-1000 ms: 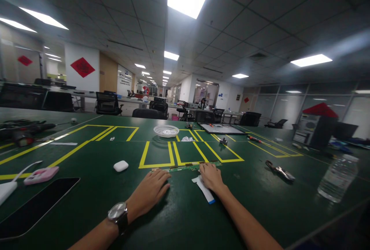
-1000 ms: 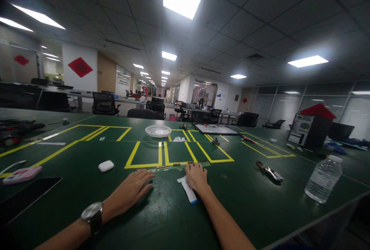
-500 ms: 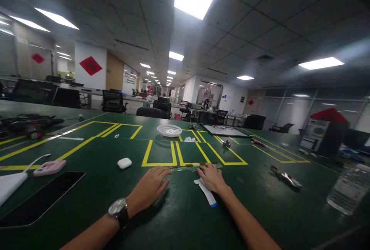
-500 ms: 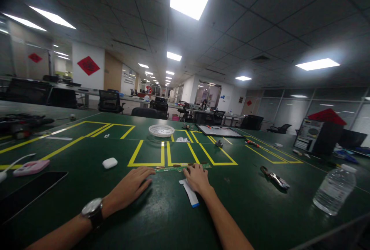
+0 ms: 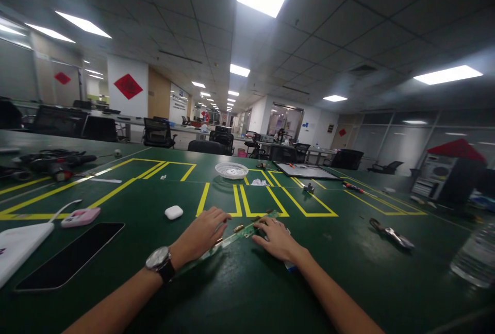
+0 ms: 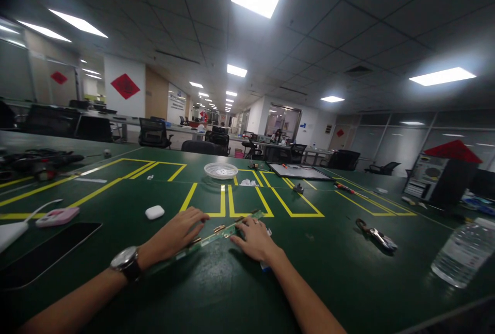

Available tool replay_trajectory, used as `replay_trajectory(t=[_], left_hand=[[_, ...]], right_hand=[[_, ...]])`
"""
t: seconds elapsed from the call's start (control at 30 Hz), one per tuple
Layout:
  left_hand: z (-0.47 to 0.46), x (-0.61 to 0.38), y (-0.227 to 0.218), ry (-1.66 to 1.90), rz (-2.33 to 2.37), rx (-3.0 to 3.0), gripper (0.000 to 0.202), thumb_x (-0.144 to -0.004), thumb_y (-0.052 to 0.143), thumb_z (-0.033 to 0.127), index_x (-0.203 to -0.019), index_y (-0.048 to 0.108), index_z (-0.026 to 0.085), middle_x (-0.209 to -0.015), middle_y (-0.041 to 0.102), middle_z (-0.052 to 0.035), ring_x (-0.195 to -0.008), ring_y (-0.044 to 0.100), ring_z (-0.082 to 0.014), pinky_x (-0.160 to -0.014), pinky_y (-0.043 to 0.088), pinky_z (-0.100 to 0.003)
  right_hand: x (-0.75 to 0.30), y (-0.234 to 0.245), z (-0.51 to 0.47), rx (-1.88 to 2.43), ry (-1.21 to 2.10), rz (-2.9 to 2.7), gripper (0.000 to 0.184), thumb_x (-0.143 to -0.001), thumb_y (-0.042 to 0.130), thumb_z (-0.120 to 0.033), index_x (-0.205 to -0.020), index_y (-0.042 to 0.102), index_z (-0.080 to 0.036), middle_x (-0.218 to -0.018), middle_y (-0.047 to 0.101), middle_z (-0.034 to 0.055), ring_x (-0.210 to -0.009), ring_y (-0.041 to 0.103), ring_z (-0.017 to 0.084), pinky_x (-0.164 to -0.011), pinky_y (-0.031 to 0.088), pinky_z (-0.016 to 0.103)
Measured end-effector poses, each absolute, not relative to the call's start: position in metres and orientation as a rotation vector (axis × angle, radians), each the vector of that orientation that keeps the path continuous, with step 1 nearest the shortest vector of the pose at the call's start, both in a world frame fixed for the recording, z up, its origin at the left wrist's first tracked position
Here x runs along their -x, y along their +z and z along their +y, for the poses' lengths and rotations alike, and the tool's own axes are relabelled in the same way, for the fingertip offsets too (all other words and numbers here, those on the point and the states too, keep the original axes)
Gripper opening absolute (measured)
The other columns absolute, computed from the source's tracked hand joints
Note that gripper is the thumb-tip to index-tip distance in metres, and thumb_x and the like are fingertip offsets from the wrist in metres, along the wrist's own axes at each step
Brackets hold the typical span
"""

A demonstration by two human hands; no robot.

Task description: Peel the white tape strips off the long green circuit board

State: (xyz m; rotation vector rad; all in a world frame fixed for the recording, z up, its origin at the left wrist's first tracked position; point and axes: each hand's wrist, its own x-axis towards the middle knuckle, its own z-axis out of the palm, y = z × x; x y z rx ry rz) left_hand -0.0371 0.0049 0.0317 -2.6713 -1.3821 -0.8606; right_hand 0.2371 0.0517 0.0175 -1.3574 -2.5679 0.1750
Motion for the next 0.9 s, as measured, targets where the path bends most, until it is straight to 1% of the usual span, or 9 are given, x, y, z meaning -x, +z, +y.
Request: replay_trajectory(t=[0.07,0.17,0.37,0.43,0.5,0.6,0.67,0.77,0.9], left_hand=[[0.004,0.035,0.029,-0.832,-1.368,2.74,0.025,-0.102,0.04,0.026,-0.115,0.061,0.021,-0.11,0.063,-0.0062,-0.103,0.057,-0.0224,-0.093,0.045,-0.039],[0.0,0.028,0.025,-0.791,-1.355,2.833,0.026,-0.1,0.046,0.029,-0.122,0.059,0.024,-0.119,0.062,-0.006,-0.11,0.056,-0.0233,-0.097,0.044,-0.04],[-0.008,0.015,0.014,-0.72,-1.416,2.894,0.043,-0.097,0.052,0.041,-0.138,0.05,0.027,-0.142,0.052,-0.0067,-0.13,0.047,-0.0263,-0.106,0.039,-0.044],[-0.007,0.015,0.008,-0.707,-1.416,2.892,0.052,-0.095,0.054,0.044,-0.143,0.044,0.027,-0.147,0.047,-0.0072,-0.135,0.043,-0.027,-0.109,0.036,-0.045],[-0.005,0.017,0.002,-0.68,-1.399,2.9,0.054,-0.096,0.052,0.047,-0.145,0.042,0.027,-0.153,0.041,-0.0072,-0.139,0.038,-0.0275,-0.111,0.032,-0.046],[-0.003,0.019,-0.002,-0.604,-1.382,2.926,0.05,-0.097,0.048,0.049,-0.143,0.045,0.029,-0.155,0.038,-0.0063,-0.141,0.035,-0.0283,-0.111,0.03,-0.048],[-0.003,0.019,-0.003,-0.574,-1.372,2.926,0.048,-0.098,0.045,0.049,-0.142,0.047,0.03,-0.153,0.041,-0.0062,-0.14,0.037,-0.0283,-0.11,0.031,-0.048],[-0.003,0.018,-0.003,-0.568,-1.337,2.896,0.046,-0.099,0.045,0.048,-0.14,0.049,0.029,-0.151,0.044,-0.0067,-0.137,0.041,-0.0279,-0.109,0.033,-0.047],[-0.007,0.016,-0.001,-0.581,-1.338,2.834,0.044,-0.098,0.046,0.047,-0.136,0.053,0.026,-0.144,0.051,-0.0087,-0.132,0.046,-0.0288,-0.106,0.035,-0.047]], right_hand=[[-0.232,0.02,0.044,1.208,0.229,-2.63,0.055,-0.092,0.049,-0.058,-0.136,0.056,-0.024,-0.142,0.05,0.0117,-0.132,0.043,0.031,-0.111,0.03,0.047],[-0.223,0.025,0.032,1.0,0.321,-2.69,0.051,-0.091,0.056,-0.052,-0.133,0.058,-0.023,-0.142,0.051,0.0105,-0.132,0.043,0.029,-0.111,0.031,0.043],[-0.21,0.031,0.018,0.698,0.368,-2.722,0.044,-0.087,0.065,-0.041,-0.126,0.06,-0.022,-0.137,0.056,0.0078,-0.127,0.049,0.024,-0.109,0.036,0.036],[-0.216,0.033,0.023,0.823,0.278,-2.648,0.037,-0.088,0.063,-0.037,-0.122,0.061,-0.022,-0.129,0.061,0.0074,-0.12,0.054,0.023,-0.105,0.039,0.035],[-0.23,0.035,0.033,1.121,0.118,-2.5,0.028,-0.092,0.056,-0.032,-0.115,0.064,-0.02,-0.118,0.066,0.009,-0.112,0.058,0.023,-0.1,0.042,0.036],[-0.255,0.032,0.05,1.625,-0.123,-2.263,0.027,-0.093,0.05,-0.03,-0.108,0.067,-0.014,-0.11,0.066,0.0148,-0.105,0.061,0.027,-0.092,0.045,0.038],[-0.269,0.028,0.057,1.862,-0.175,-2.204,0.031,-0.092,0.05,-0.035,-0.105,0.068,-0.013,-0.109,0.066,0.0179,-0.103,0.061,0.031,-0.085,0.047,0.04],[-0.277,0.023,0.061,1.954,-0.136,-2.213,0.034,-0.091,0.049,-0.039,-0.104,0.069,-0.014,-0.111,0.065,0.0182,-0.101,0.062,0.031,-0.08,0.047,0.038],[-0.273,0.02,0.062,1.79,-0.033,-2.294,0.027,-0.09,0.051,-0.033,-0.102,0.07,-0.016,-0.108,0.068,0.0138,-0.101,0.062,0.026,-0.082,0.045,0.033]])
